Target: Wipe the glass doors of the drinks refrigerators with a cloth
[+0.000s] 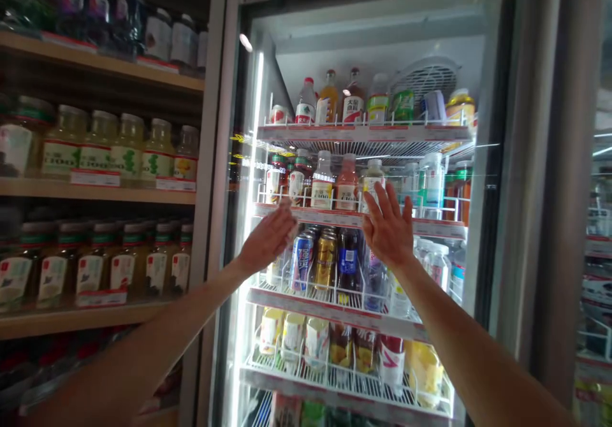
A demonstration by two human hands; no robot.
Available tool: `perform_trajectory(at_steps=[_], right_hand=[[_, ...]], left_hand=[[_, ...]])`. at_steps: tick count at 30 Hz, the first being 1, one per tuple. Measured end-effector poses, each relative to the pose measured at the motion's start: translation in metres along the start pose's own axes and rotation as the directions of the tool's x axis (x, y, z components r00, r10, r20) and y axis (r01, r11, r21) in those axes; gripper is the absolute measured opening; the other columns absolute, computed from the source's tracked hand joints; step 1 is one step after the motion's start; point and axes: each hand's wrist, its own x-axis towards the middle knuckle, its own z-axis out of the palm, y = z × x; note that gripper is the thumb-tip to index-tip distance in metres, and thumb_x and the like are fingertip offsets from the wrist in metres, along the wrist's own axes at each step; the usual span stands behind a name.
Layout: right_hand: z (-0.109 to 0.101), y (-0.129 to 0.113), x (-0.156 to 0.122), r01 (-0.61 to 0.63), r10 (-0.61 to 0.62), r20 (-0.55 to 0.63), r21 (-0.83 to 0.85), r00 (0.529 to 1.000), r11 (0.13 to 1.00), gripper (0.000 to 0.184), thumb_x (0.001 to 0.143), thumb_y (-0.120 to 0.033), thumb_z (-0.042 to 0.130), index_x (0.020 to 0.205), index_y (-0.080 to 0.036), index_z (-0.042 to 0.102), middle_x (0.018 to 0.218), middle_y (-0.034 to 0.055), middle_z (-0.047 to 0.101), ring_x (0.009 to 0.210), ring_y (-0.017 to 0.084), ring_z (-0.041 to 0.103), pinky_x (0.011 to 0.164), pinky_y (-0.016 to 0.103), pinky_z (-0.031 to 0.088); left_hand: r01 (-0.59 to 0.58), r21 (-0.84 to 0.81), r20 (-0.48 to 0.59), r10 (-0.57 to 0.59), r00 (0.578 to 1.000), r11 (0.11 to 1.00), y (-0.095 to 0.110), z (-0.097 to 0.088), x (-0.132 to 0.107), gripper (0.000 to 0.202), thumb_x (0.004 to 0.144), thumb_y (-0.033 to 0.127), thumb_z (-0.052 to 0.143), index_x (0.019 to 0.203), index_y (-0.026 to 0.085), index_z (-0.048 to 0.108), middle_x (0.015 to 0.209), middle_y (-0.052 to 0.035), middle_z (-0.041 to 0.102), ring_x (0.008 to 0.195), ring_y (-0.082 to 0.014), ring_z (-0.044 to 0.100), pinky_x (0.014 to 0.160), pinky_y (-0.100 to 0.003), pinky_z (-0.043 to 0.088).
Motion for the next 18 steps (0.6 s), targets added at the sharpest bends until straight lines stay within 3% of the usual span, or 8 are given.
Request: perform_trajectory(at_steps=[2,4,6,8,9,12,14,18], right_hand=[[0.000,0.000,0.000,0.003,-0.003,-0.010,0.000,1.000,1.000,0.055,0.091,-0.033,0.035,0.143,-0.027,0.022,0.148,0.0064,0.031,0.139,0.024,0.022,0.112,0.050,0.015],[0.000,0.000,0.000,0.001,-0.001,-0.005,-0.001,1.000,1.000,0.054,0.091,-0.033,0.035,0.143,-0.027,0.024,0.147,0.0064,0.031,0.139,0.023,0.022,0.112,0.050,0.015],[0.000,0.000,0.000,-0.002,0.002,-0.001,-0.002,1.000,1.000,0.053,0.091,-0.033,0.035,0.143,-0.028,0.025,0.147,0.0060,0.031,0.139,0.023,0.022,0.112,0.049,0.015],[0.000,0.000,0.000,0.001,-0.001,-0.010,-0.001,1.000,1.000,0.053,0.091,-0.032,0.035,0.142,-0.028,0.026,0.147,0.0056,0.032,0.139,0.022,0.022,0.112,0.049,0.015],[0.000,0.001,0.000,0.003,-0.003,-0.019,0.001,1.000,1.000,0.052,0.091,-0.032,0.035,0.142,-0.027,0.027,0.147,0.0056,0.032,0.139,0.022,0.022,0.112,0.048,0.015],[0.001,0.001,-0.001,0.008,-0.007,-0.029,0.006,1.000,1.000,0.051,0.091,-0.031,0.035,0.141,-0.026,0.030,0.147,0.0057,0.033,0.139,0.021,0.022,0.112,0.048,0.016],[0.001,0.002,-0.002,0.009,-0.008,-0.031,0.010,0.999,1.000,0.050,0.091,-0.031,0.035,0.140,-0.025,0.031,0.147,0.0059,0.033,0.139,0.021,0.022,0.112,0.048,0.016],[0.003,0.003,-0.002,0.020,-0.018,-0.055,0.033,0.998,0.999,0.051,0.090,-0.030,0.037,0.140,-0.025,0.032,0.147,0.0056,0.031,0.138,0.023,0.025,0.112,0.049,0.016]], left_hand=[[0.233,0.039,-0.134,-0.226,0.965,0.972,-0.001,-0.001,-0.001,0.051,0.092,0.023,0.036,0.142,0.019,0.026,0.146,-0.0087,0.034,0.139,-0.0202,0.021,0.113,-0.044,0.030],[0.292,0.061,-0.173,-0.278,0.945,0.955,0.003,0.000,-0.002,0.052,0.092,0.021,0.035,0.143,0.017,0.024,0.147,-0.0101,0.031,0.139,-0.0215,0.019,0.112,-0.046,0.031],[0.102,0.061,-0.066,-0.097,0.993,0.993,0.011,0.002,-0.002,0.051,0.091,0.023,0.038,0.141,0.019,0.028,0.145,-0.0087,0.036,0.139,-0.0218,0.020,0.112,-0.044,0.032],[-0.098,0.026,0.042,0.097,0.994,0.995,0.015,0.003,0.001,0.049,0.091,0.025,0.041,0.139,0.020,0.032,0.141,-0.0067,0.042,0.139,-0.0206,0.021,0.111,-0.041,0.033],[-0.108,0.022,0.049,0.107,0.993,0.994,0.014,0.003,0.003,0.049,0.091,0.026,0.041,0.139,0.020,0.032,0.141,-0.0066,0.042,0.139,-0.0200,0.021,0.111,-0.040,0.033],[0.178,0.074,-0.096,-0.171,0.981,0.981,0.006,0.001,0.011,0.052,0.092,0.022,0.036,0.142,0.016,0.024,0.146,-0.0101,0.033,0.140,-0.0191,0.017,0.113,-0.042,0.031],[0.265,0.094,-0.153,-0.249,0.956,0.960,0.006,0.002,0.013,0.054,0.092,0.020,0.035,0.144,0.014,0.020,0.149,-0.0118,0.027,0.141,-0.0204,0.013,0.113,-0.043,0.029],[-0.120,0.054,0.055,0.117,0.992,0.991,0.013,0.005,0.012,0.055,0.092,0.025,0.039,0.143,0.018,0.022,0.149,-0.0069,0.027,0.140,-0.0200,0.013,0.114,-0.039,0.029]])
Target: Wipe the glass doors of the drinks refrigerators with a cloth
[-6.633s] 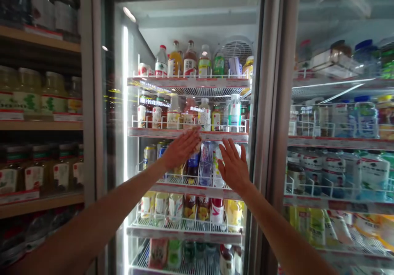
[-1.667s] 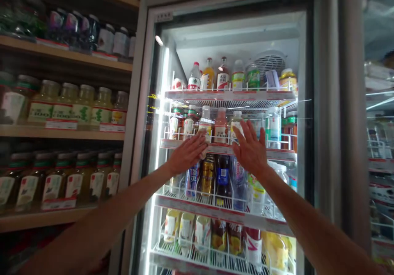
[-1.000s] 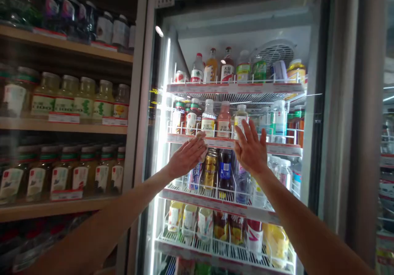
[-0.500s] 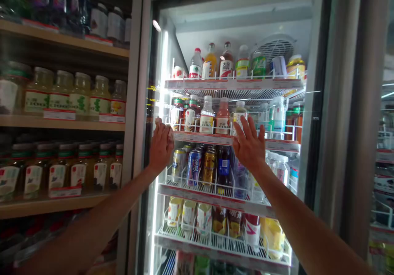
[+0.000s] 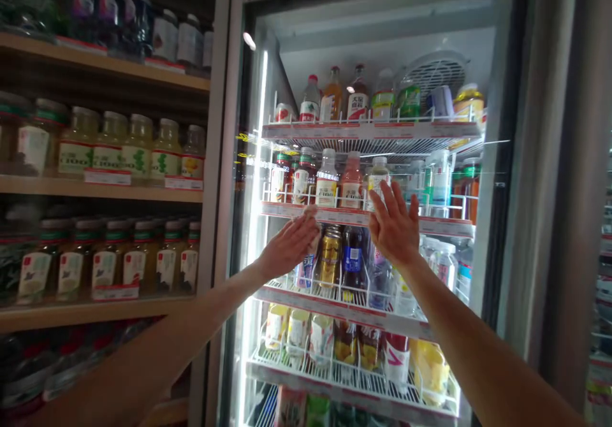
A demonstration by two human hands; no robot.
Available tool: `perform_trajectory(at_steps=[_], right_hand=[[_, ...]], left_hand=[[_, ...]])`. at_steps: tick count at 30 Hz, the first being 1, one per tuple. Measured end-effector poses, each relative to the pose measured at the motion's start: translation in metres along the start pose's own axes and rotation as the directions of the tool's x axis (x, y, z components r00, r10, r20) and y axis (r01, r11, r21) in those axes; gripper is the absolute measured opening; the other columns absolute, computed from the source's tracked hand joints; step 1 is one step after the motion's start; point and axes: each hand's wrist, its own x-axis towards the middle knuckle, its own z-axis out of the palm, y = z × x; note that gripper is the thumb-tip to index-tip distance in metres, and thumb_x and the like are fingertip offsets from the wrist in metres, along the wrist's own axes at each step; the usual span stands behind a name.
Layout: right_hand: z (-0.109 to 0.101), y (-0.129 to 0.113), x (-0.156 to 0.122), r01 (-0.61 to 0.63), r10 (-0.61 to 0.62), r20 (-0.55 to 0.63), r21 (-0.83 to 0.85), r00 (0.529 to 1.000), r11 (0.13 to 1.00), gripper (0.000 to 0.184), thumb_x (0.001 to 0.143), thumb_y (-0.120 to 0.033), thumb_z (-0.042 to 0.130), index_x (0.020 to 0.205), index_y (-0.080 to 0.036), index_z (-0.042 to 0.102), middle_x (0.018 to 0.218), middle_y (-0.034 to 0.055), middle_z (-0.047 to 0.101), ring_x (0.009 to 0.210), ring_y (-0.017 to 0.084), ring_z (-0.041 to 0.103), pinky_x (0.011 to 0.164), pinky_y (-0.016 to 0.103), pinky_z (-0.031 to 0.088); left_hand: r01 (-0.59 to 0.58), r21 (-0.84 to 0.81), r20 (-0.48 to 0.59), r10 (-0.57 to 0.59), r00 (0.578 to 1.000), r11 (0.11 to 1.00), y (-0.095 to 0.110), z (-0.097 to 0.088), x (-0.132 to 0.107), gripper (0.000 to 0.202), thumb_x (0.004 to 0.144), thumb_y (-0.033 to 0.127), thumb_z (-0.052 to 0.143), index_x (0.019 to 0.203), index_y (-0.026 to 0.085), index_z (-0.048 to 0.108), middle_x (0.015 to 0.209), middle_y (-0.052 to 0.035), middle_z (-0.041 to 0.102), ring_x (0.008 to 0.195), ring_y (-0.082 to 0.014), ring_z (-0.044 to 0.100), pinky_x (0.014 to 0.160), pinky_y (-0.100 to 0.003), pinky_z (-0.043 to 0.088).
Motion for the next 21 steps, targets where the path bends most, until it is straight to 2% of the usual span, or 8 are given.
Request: perform_trajectory(at_steps=[1,3,5,7,11,13,17,21], right_hand=[[0.001,0.000,0.000,0.004,-0.004,-0.006,0.005,1.000,1.000,0.051,0.090,-0.030,0.038,0.140,-0.025,0.032,0.147,0.0057,0.031,0.138,0.023,0.025,0.112,0.049,0.015],[0.002,0.001,0.000,0.007,-0.007,-0.015,0.006,1.000,1.000,0.051,0.090,-0.030,0.038,0.140,-0.024,0.032,0.147,0.0059,0.031,0.138,0.024,0.026,0.112,0.049,0.015],[0.002,0.001,0.000,0.010,-0.010,-0.026,-0.003,1.000,1.000,0.051,0.090,-0.030,0.038,0.140,-0.024,0.033,0.147,0.0061,0.033,0.138,0.023,0.026,0.112,0.049,0.015],[0.002,0.000,0.000,0.014,-0.015,-0.032,-0.011,0.999,1.000,0.050,0.090,-0.030,0.038,0.139,-0.024,0.033,0.146,0.0063,0.034,0.138,0.023,0.026,0.112,0.049,0.016],[0.001,-0.001,0.001,0.016,-0.016,-0.034,-0.015,0.999,1.000,0.050,0.089,-0.030,0.039,0.139,-0.024,0.034,0.145,0.0065,0.035,0.137,0.023,0.027,0.111,0.049,0.018],[0.001,-0.001,0.001,0.018,-0.019,-0.039,-0.021,0.999,1.000,0.050,0.090,-0.030,0.039,0.139,-0.024,0.033,0.145,0.0068,0.035,0.137,0.024,0.028,0.111,0.050,0.018],[0.001,-0.001,0.002,0.008,-0.009,-0.029,-0.035,1.000,0.999,0.051,0.090,-0.030,0.038,0.140,-0.026,0.031,0.145,0.0064,0.035,0.137,0.024,0.027,0.111,0.049,0.019],[0.000,0.000,0.001,0.013,-0.014,-0.030,-0.029,0.999,1.000,0.052,0.090,-0.029,0.039,0.141,-0.027,0.029,0.146,0.0057,0.034,0.137,0.023,0.027,0.111,0.049,0.018]], left_hand=[[-0.039,-0.013,0.019,0.040,0.999,0.999,0.000,0.001,0.001,0.054,0.092,0.026,0.038,0.143,0.019,0.022,0.149,-0.0058,0.028,0.140,-0.0194,0.015,0.114,-0.039,0.029],[0.108,-0.011,-0.047,-0.108,0.993,0.994,-0.004,0.002,0.007,0.054,0.093,0.024,0.034,0.145,0.020,0.018,0.150,-0.0057,0.027,0.140,-0.0191,0.016,0.114,-0.041,0.028],[0.384,-0.024,-0.185,-0.381,0.906,0.923,-0.007,0.003,0.014,0.056,0.094,0.022,0.031,0.146,0.019,0.011,0.151,-0.0075,0.022,0.141,-0.0211,0.013,0.114,-0.046,0.027],[0.465,-0.049,-0.230,-0.463,0.856,0.884,-0.004,0.005,0.020,0.058,0.094,0.022,0.031,0.146,0.019,0.008,0.152,-0.0082,0.019,0.141,-0.0225,0.012,0.113,-0.048,0.028],[0.039,-0.060,-0.073,-0.043,0.996,0.997,0.007,0.009,0.028,0.058,0.092,0.026,0.038,0.145,0.022,0.015,0.147,-0.0051,0.033,0.140,-0.0197,0.018,0.111,-0.039,0.034],[0.083,-0.049,-0.116,-0.088,0.989,0.995,0.004,0.009,0.032,0.057,0.092,0.025,0.038,0.145,0.020,0.017,0.145,-0.0065,0.036,0.140,-0.0194,0.018,0.112,-0.039,0.033],[0.382,-0.040,-0.233,-0.380,0.895,0.924,0.000,0.011,0.040,0.053,0.092,0.022,0.034,0.143,0.012,0.022,0.147,-0.0127,0.031,0.141,-0.0221,0.011,0.113,-0.044,0.028],[0.018,-0.050,-0.036,-0.020,0.999,0.999,0.004,0.012,0.044,0.050,0.092,0.027,0.036,0.141,0.019,0.029,0.145,-0.0050,0.036,0.141,-0.0182,0.014,0.114,-0.039,0.028]])
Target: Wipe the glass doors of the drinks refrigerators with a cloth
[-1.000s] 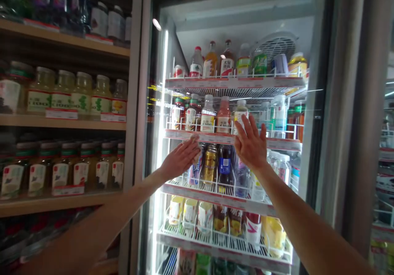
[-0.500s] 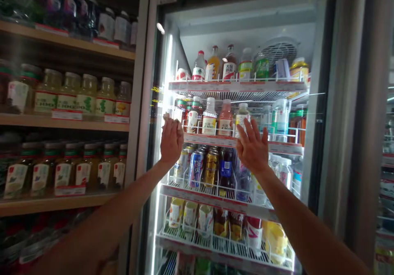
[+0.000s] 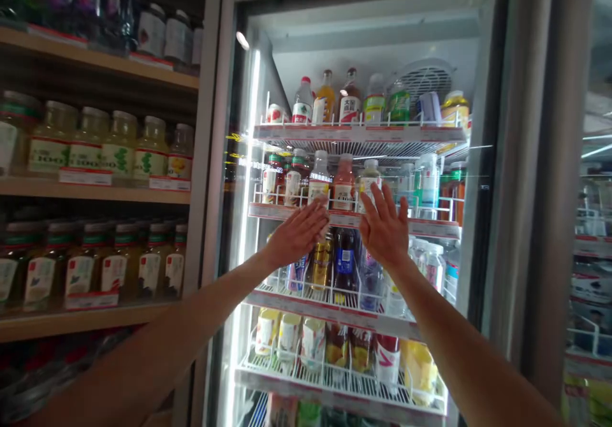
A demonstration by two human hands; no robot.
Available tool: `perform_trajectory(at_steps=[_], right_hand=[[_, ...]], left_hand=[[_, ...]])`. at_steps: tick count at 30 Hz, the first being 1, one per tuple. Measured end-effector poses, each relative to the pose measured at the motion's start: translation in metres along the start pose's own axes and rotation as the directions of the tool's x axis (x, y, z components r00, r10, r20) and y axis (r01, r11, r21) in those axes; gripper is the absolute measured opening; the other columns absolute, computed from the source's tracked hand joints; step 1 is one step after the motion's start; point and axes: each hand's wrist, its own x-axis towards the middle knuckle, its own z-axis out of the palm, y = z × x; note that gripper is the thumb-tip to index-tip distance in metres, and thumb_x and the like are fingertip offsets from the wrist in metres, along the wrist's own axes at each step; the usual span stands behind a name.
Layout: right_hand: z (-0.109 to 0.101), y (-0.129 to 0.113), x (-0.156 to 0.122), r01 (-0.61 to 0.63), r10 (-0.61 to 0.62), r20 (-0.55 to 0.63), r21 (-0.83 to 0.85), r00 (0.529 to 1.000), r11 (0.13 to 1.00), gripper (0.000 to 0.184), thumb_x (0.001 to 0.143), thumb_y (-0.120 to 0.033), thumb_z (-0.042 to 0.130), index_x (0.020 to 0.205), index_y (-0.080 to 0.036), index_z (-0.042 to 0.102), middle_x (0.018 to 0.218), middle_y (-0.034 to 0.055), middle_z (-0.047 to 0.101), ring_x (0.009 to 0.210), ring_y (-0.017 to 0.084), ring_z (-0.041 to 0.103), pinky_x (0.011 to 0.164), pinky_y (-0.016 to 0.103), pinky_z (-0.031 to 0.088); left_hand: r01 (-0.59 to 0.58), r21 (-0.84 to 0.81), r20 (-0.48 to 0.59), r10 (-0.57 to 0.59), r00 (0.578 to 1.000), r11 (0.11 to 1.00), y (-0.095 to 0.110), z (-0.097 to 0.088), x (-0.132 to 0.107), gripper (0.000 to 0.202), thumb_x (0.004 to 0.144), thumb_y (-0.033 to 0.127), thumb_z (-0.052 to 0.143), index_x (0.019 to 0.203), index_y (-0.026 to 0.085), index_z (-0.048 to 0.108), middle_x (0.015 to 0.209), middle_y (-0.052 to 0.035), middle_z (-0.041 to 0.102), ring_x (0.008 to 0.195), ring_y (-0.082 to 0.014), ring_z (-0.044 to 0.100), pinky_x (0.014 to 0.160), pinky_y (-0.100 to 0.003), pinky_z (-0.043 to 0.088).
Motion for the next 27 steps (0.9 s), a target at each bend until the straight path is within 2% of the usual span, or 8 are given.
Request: perform_trajectory(at_steps=[6,9,11,13,16,20,25,27], right_hand=[[0.001,0.001,-0.001,0.016,-0.015,-0.048,0.023,0.999,1.000,0.049,0.090,-0.029,0.039,0.138,-0.025,0.034,0.144,0.0066,0.037,0.137,0.022,0.028,0.111,0.048,0.019],[0.002,0.001,-0.001,0.018,-0.017,-0.046,0.028,0.999,0.999,0.048,0.090,-0.029,0.038,0.138,-0.024,0.035,0.144,0.0067,0.037,0.137,0.022,0.028,0.111,0.048,0.018],[0.002,0.001,-0.001,0.015,-0.013,-0.043,0.038,0.999,0.999,0.048,0.090,-0.029,0.038,0.138,-0.025,0.036,0.144,0.0062,0.037,0.137,0.021,0.028,0.112,0.048,0.018],[0.002,0.001,-0.001,0.004,-0.002,-0.032,0.041,0.999,0.999,0.048,0.090,-0.029,0.037,0.138,-0.026,0.036,0.144,0.0050,0.037,0.137,0.021,0.028,0.112,0.047,0.018],[0.001,0.002,-0.001,-0.005,0.006,-0.015,0.029,1.000,1.000,0.047,0.090,-0.030,0.036,0.137,-0.026,0.037,0.144,0.0044,0.037,0.137,0.020,0.027,0.112,0.046,0.017],[0.001,0.002,-0.001,0.011,-0.011,-0.030,0.024,0.999,1.000,0.045,0.090,-0.028,0.038,0.134,-0.024,0.041,0.143,0.0058,0.039,0.137,0.020,0.028,0.112,0.046,0.017],[0.001,0.002,-0.001,0.008,-0.006,-0.043,0.034,0.999,0.999,0.046,0.089,-0.029,0.039,0.136,-0.025,0.039,0.144,0.0055,0.038,0.137,0.021,0.028,0.112,0.047,0.017],[0.001,0.002,-0.001,0.008,-0.007,-0.039,0.039,0.999,0.999,0.048,0.090,-0.029,0.038,0.137,-0.025,0.037,0.144,0.0055,0.037,0.137,0.021,0.028,0.112,0.047,0.017]], left_hand=[[0.348,0.041,-0.149,-0.338,0.929,0.937,-0.005,-0.005,0.001,0.051,0.092,0.023,0.032,0.142,0.012,0.025,0.150,-0.0112,0.024,0.141,-0.0219,0.012,0.114,-0.044,0.027],[0.012,0.015,0.013,-0.012,1.000,1.000,0.009,-0.005,-0.004,0.050,0.093,0.026,0.034,0.142,0.016,0.026,0.151,-0.0075,0.024,0.141,-0.0194,0.013,0.113,-0.039,0.029],[-0.147,-0.006,0.080,0.147,0.986,0.989,0.012,-0.006,-0.007,0.049,0.093,0.028,0.035,0.141,0.019,0.028,0.149,-0.0050,0.028,0.141,-0.0182,0.015,0.113,-0.037,0.029],[0.024,0.037,-0.004,-0.024,1.000,0.999,0.007,-0.007,-0.010,0.049,0.093,0.026,0.035,0.141,0.018,0.027,0.149,-0.0063,0.028,0.141,-0.0195,0.014,0.113,-0.040,0.029],[0.319,0.057,-0.179,-0.305,0.935,0.946,-0.004,-0.011,-0.019,0.052,0.093,0.022,0.035,0.143,0.014,0.023,0.150,-0.0110,0.025,0.141,-0.0218,0.012,0.113,-0.043,0.028],[-0.026,0.028,-0.018,0.026,0.999,0.999,-0.010,-0.017,-0.043,0.053,0.092,0.027,0.039,0.143,0.020,0.024,0.146,-0.0068,0.035,0.139,-0.0198,0.021,0.112,-0.039,0.031],[0.380,0.040,-0.161,-0.369,0.915,0.924,-0.008,-0.018,-0.058,0.056,0.092,0.022,0.035,0.145,0.017,0.015,0.151,-0.0103,0.022,0.141,-0.0221,0.014,0.114,-0.046,0.025],[0.249,0.035,-0.101,-0.244,0.965,0.968,-0.004,-0.018,-0.058,0.058,0.092,0.023,0.037,0.145,0.018,0.014,0.151,-0.0091,0.021,0.141,-0.0203,0.012,0.114,-0.042,0.026]])
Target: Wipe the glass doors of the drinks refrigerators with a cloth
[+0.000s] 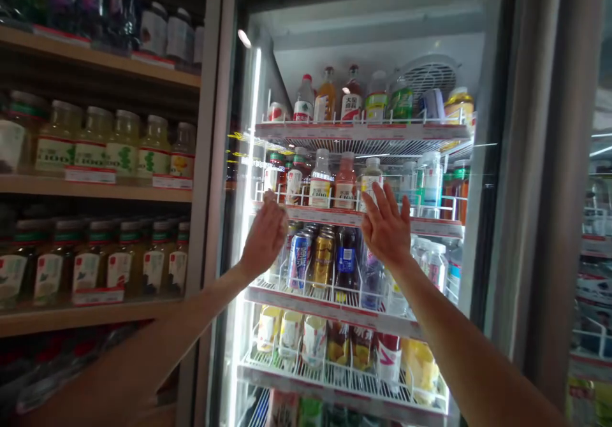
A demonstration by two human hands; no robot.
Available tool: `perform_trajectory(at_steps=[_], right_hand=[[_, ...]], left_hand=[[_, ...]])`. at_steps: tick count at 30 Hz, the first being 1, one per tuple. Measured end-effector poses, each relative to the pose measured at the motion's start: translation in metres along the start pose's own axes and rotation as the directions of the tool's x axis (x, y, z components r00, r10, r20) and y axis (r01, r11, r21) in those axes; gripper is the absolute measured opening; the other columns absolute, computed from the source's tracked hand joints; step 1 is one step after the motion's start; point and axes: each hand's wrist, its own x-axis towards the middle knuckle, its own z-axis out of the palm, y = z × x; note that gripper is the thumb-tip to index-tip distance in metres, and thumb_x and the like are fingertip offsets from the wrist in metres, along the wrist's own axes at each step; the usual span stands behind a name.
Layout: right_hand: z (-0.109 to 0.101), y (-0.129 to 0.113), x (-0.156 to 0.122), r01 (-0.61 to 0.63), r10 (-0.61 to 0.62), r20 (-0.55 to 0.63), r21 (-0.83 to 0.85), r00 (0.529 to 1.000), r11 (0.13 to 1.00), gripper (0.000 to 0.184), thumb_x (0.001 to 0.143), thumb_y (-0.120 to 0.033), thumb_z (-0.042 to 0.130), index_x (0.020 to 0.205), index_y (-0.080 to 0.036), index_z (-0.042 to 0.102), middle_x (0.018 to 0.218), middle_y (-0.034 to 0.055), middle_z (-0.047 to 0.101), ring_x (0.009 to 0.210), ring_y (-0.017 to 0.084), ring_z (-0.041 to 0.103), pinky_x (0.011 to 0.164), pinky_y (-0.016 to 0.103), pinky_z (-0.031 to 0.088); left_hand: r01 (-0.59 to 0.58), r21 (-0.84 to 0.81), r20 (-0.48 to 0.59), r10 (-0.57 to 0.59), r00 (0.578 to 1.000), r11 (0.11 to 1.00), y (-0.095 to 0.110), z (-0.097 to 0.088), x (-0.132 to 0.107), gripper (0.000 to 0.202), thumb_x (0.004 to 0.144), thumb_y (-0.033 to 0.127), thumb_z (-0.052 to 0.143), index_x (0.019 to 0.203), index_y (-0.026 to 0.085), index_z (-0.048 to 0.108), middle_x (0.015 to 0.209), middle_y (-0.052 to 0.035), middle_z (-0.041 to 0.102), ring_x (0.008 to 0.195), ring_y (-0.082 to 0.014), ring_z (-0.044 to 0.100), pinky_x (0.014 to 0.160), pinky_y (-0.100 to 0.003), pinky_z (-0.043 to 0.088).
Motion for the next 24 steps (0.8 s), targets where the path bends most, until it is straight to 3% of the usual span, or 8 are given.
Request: perform_trajectory(at_steps=[3,6,8,10,13,18,22,24], right_hand=[[-0.001,-0.001,0.000,-0.019,0.018,0.031,0.022,0.999,1.000,0.050,0.090,-0.028,0.037,0.139,-0.028,0.033,0.145,0.0045,0.036,0.137,0.022,0.029,0.112,0.049,0.018],[-0.001,-0.001,0.000,-0.034,0.032,0.040,0.038,0.999,0.999,0.052,0.089,-0.028,0.038,0.140,-0.029,0.031,0.145,0.0040,0.036,0.137,0.023,0.029,0.112,0.049,0.018],[-0.001,-0.001,0.000,-0.032,0.030,0.039,0.043,0.999,0.999,0.051,0.089,-0.028,0.038,0.140,-0.028,0.033,0.146,0.0044,0.035,0.137,0.022,0.028,0.112,0.049,0.017],[-0.001,-0.001,0.000,-0.029,0.027,0.038,0.044,0.999,0.999,0.050,0.089,-0.028,0.039,0.139,-0.027,0.035,0.146,0.0048,0.035,0.137,0.022,0.027,0.113,0.048,0.016],[-0.001,-0.001,0.000,-0.027,0.026,0.030,0.042,0.999,0.999,0.047,0.089,-0.028,0.039,0.136,-0.025,0.039,0.144,0.0054,0.037,0.137,0.021,0.028,0.113,0.048,0.016],[-0.001,-0.002,0.000,-0.026,0.025,0.026,0.030,0.999,0.999,0.044,0.089,-0.028,0.037,0.132,-0.021,0.045,0.143,0.0069,0.039,0.137,0.022,0.028,0.112,0.049,0.017],[0.000,0.005,-0.003,-0.041,0.039,0.060,0.035,0.997,0.999,0.044,0.088,-0.030,0.038,0.130,-0.018,0.047,0.143,0.0087,0.039,0.137,0.024,0.028,0.112,0.050,0.017],[-0.002,0.003,-0.002,-0.029,0.027,0.054,0.036,0.998,0.999,0.044,0.088,-0.030,0.039,0.130,-0.019,0.047,0.143,0.0089,0.039,0.136,0.025,0.030,0.111,0.051,0.017]], left_hand=[[-0.280,-0.073,0.154,0.289,0.945,0.957,0.001,-0.002,0.000,0.058,0.092,0.027,0.040,0.145,0.022,0.017,0.148,-0.0054,0.031,0.140,-0.0168,0.015,0.114,-0.037,0.027],[0.001,-0.003,0.071,0.000,0.997,1.000,-0.006,-0.005,0.000,0.054,0.093,0.025,0.035,0.144,0.020,0.018,0.148,-0.0079,0.029,0.140,-0.0189,0.015,0.114,-0.042,0.026],[0.150,0.021,0.000,-0.150,0.989,0.988,-0.010,-0.007,-0.004,0.054,0.093,0.023,0.034,0.144,0.017,0.018,0.150,-0.0109,0.023,0.140,-0.0215,0.013,0.114,-0.046,0.026],[0.007,-0.010,0.071,-0.006,0.997,1.000,-0.013,-0.009,-0.010,0.053,0.093,0.024,0.036,0.144,0.018,0.021,0.150,-0.0101,0.026,0.140,-0.0215,0.015,0.113,-0.044,0.027],[-0.255,-0.087,0.218,0.268,0.938,0.963,-0.020,-0.012,-0.019,0.049,0.093,0.027,0.038,0.141,0.022,0.028,0.146,-0.0066,0.035,0.139,-0.0185,0.021,0.113,-0.039,0.030],[0.122,0.043,0.010,-0.123,0.992,0.992,-0.022,-0.014,-0.023,0.054,0.093,0.022,0.032,0.144,0.013,0.017,0.151,-0.0140,0.021,0.141,-0.0222,0.013,0.113,-0.046,0.026],[-0.201,-0.080,0.196,0.213,0.957,0.976,0.006,-0.007,-0.022,0.056,0.092,0.026,0.037,0.144,0.020,0.016,0.150,-0.0082,0.026,0.141,-0.0188,0.013,0.113,-0.039,0.029],[-0.180,-0.137,0.208,0.206,0.956,0.974,0.022,-0.001,-0.011,0.059,0.092,0.029,0.038,0.144,0.018,0.014,0.151,-0.0105,0.023,0.141,-0.0188,0.013,0.113,-0.038,0.030]])
